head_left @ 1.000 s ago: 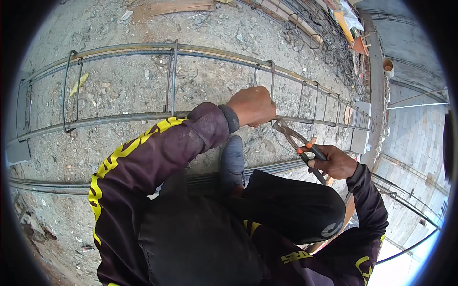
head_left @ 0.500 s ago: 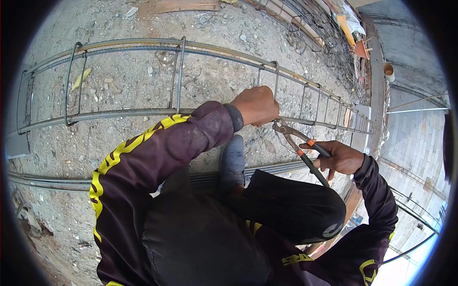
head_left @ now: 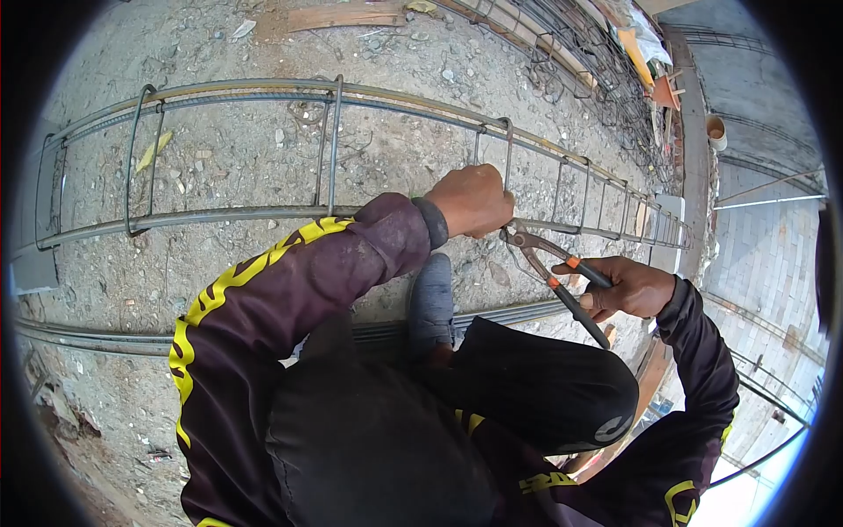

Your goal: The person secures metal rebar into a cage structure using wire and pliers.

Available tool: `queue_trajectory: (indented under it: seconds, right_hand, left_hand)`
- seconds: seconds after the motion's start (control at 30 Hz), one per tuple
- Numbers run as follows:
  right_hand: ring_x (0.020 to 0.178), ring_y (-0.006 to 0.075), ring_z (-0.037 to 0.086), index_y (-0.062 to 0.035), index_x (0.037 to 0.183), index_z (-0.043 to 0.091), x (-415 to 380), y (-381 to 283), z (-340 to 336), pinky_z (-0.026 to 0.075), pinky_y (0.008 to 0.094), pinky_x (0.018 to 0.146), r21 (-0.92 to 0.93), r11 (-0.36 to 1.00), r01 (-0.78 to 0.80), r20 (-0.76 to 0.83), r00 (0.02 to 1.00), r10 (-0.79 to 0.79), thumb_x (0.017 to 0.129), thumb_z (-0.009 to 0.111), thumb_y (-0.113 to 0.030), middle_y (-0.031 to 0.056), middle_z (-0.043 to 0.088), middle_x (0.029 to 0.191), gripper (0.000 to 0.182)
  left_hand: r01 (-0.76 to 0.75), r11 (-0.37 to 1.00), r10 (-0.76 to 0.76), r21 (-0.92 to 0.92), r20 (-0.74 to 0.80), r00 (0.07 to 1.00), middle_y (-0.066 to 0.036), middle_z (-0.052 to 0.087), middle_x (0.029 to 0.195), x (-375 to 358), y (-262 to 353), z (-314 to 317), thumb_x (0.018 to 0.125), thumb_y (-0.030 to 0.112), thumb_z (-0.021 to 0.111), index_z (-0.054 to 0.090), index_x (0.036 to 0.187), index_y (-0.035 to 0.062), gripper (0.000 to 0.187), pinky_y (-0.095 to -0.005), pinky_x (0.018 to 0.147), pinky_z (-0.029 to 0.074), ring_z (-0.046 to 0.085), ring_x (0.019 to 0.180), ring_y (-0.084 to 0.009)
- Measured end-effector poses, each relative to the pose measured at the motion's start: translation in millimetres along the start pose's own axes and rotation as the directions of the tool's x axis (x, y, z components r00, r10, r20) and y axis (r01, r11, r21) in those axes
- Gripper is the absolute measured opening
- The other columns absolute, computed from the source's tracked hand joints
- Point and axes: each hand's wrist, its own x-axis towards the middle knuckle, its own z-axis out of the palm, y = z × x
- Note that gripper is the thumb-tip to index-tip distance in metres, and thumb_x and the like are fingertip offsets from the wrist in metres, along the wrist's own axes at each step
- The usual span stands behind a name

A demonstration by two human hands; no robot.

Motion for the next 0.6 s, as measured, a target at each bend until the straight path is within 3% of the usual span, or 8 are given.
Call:
queue_trajectory:
  seconds: [0.1,0.17,0.2,0.27,0.33,0.4,0.6]
  right_hand:
    - [0.073,0.016,0.066,-0.0012,0.144,0.044,-3.1,-3.6,12.3,0.057,0.031,0.068,0.115,0.993,0.002,0.004,1.0,-0.002,0.094,0.07,-0.03,0.0058,0.061,0.089,0.063]
    - [0.07,0.015,0.066,-0.0002,0.145,0.041,1.7,8.4,17.2,0.056,0.0309,0.067,0.103,0.995,0.0,0.024,1.0,-0.002,0.096,0.066,-0.021,0.003,0.057,0.081,0.059]
    - [0.068,0.0145,0.066,0.0002,0.146,0.04,6.1,17.1,20.9,0.055,0.0309,0.067,0.101,0.995,0.001,0.034,0.999,-0.005,0.097,0.065,-0.017,0.0016,0.056,0.077,0.058]
    - [0.068,0.0136,0.064,0.0036,0.123,0.059,14.2,31.4,40.5,0.052,0.0297,0.065,0.239,0.964,0.117,-0.002,0.993,-0.12,0.091,0.073,-0.021,0.0027,0.058,0.078,0.043]
    - [0.064,0.0135,0.063,0.0023,0.101,0.062,31.3,53.5,62.2,0.051,0.0305,0.058,0.313,0.925,0.218,-0.06,0.976,-0.209,0.09,0.073,-0.021,0.0046,0.061,0.072,0.028]
    - [0.06,0.0111,0.058,-0.0014,0.089,0.061,53.0,71.2,90.3,0.046,0.028,0.054,0.381,0.86,0.34,-0.162,0.94,-0.3,0.088,0.073,-0.018,0.0031,0.06,0.07,0.02]
    - [0.06,0.0085,0.051,-0.0024,0.091,0.059,92.3,77.2,147.9,0.042,0.0282,0.056,0.46,0.768,0.446,-0.366,0.883,-0.294,0.092,0.07,-0.016,0.0,0.055,0.066,0.017]
  left_hand:
    - [-0.053,0.998,0.056,0.043,-0.079,0.995,-0.015,0.063,0.054,0.8,-3.6,6.4,0.092,0.03,0.046,0.069,0.068,-0.0055,0.049,-0.0438,0.076,0.055,0.069,0.065,-0.0343]
    - [-0.122,0.985,0.144,0.126,-0.187,0.972,-0.016,0.064,0.055,3.7,-9.8,15.3,0.092,0.03,0.047,0.067,0.067,-0.0067,0.049,-0.0443,0.076,0.055,0.069,0.065,-0.035]
    - [-0.12,0.986,0.138,0.112,-0.167,0.976,-0.016,0.064,0.056,1.8,-7.7,12.4,0.092,0.031,0.048,0.067,0.067,-0.007,0.049,-0.0442,0.074,0.055,0.069,0.064,-0.035]
    - [-0.116,0.989,0.126,0.086,-0.117,0.985,-0.018,0.065,0.059,-0.9,-4.8,6.6,0.092,0.031,0.05,0.066,0.066,-0.0077,0.05,-0.044,0.072,0.055,0.069,0.062,-0.035]
    - [-0.046,0.998,0.049,0.047,-0.063,0.997,-0.018,0.065,0.06,-4.0,1.9,-0.3,0.093,0.032,0.05,0.066,0.068,-0.0071,0.049,-0.0428,0.069,0.055,0.069,0.059,-0.0328]
    - [-0.016,0.999,0.017,0.038,-0.034,0.999,-0.018,0.065,0.061,-4.0,3.2,-1.7,0.094,0.031,0.05,0.066,0.069,-0.0063,0.048,-0.0411,0.066,0.054,0.069,0.057,-0.03]
    - [-0.102,0.988,0.11,0.114,-0.058,0.992,-0.013,0.065,0.059,-4.8,-2.8,3.7,0.098,0.035,0.05,0.066,0.074,-0.0047,0.049,-0.0366,0.06,0.053,0.067,0.052,-0.0228]
